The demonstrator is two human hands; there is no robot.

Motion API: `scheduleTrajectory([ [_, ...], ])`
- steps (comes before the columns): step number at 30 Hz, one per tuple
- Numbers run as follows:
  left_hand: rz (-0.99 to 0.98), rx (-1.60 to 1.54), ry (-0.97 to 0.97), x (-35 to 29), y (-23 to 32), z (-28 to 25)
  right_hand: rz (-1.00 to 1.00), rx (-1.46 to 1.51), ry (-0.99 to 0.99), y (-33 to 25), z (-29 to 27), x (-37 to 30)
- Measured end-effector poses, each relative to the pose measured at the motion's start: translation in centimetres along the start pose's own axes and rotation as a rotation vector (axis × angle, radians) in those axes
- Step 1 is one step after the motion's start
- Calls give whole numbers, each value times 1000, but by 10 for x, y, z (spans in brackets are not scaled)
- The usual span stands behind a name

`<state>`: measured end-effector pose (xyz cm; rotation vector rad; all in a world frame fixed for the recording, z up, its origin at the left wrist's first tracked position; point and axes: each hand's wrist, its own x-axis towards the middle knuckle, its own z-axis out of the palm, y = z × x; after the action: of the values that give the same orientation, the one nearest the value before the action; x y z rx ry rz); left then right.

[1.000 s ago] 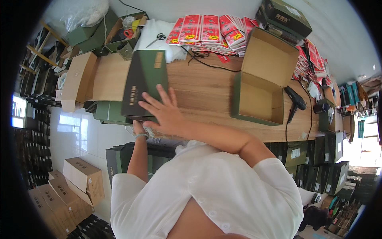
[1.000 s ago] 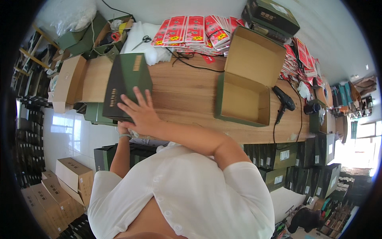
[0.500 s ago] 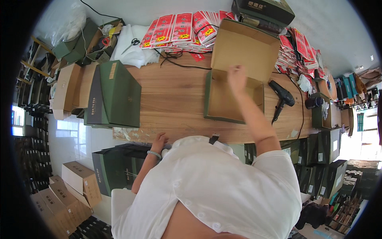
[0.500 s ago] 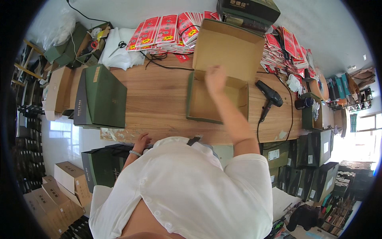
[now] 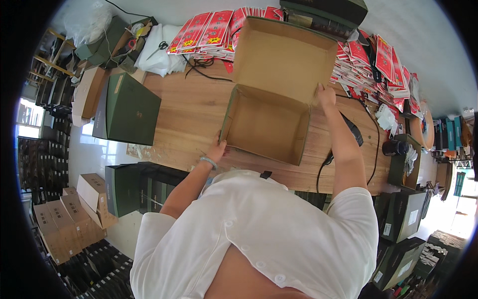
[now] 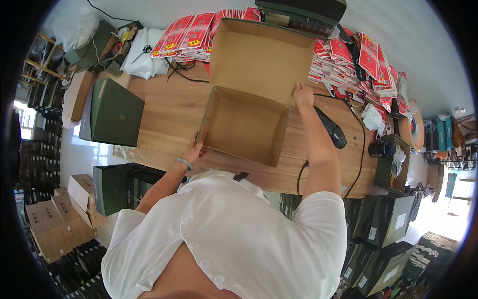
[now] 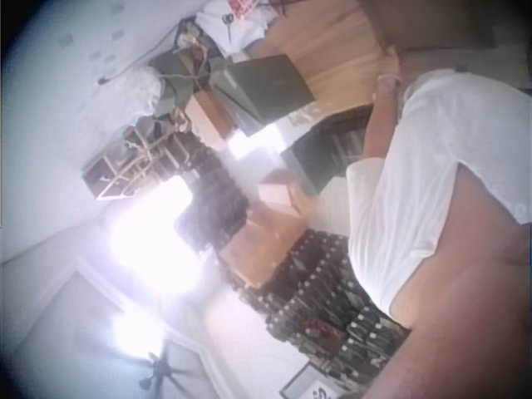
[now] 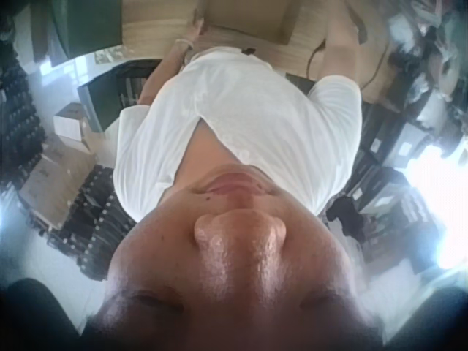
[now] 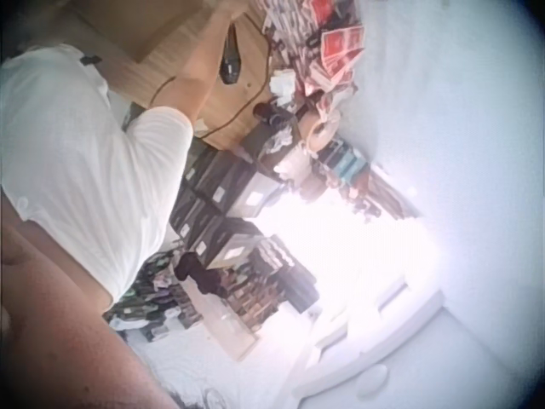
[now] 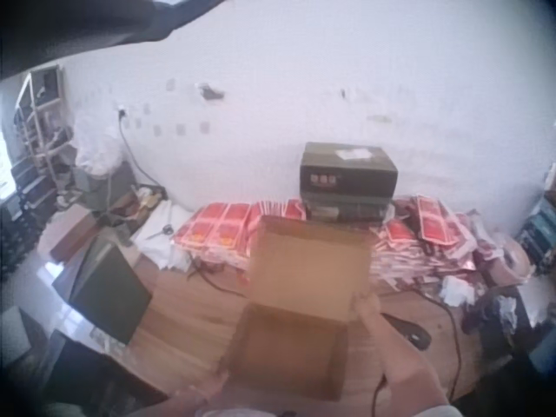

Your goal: The person places a pair of black shoes into a green shoebox, covers them with tissue paper, and closes the box. They then use a heat gun to warm a label on the box before stacking it with other boxes. The process is repeated for a second pair of shoes.

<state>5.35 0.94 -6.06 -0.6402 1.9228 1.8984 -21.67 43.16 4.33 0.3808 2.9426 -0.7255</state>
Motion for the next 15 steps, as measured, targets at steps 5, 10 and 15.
scheduleTrajectory([
  [5,46,-118,157,-6,4,4,-76,694,20,5,19,-55],
  [10,-163,-249,322,-5,-56,-64,-424,464,-81,32,25,-130],
  [15,-61,-126,342,-23,35,-49,277,913,-185,73,41,-197],
])
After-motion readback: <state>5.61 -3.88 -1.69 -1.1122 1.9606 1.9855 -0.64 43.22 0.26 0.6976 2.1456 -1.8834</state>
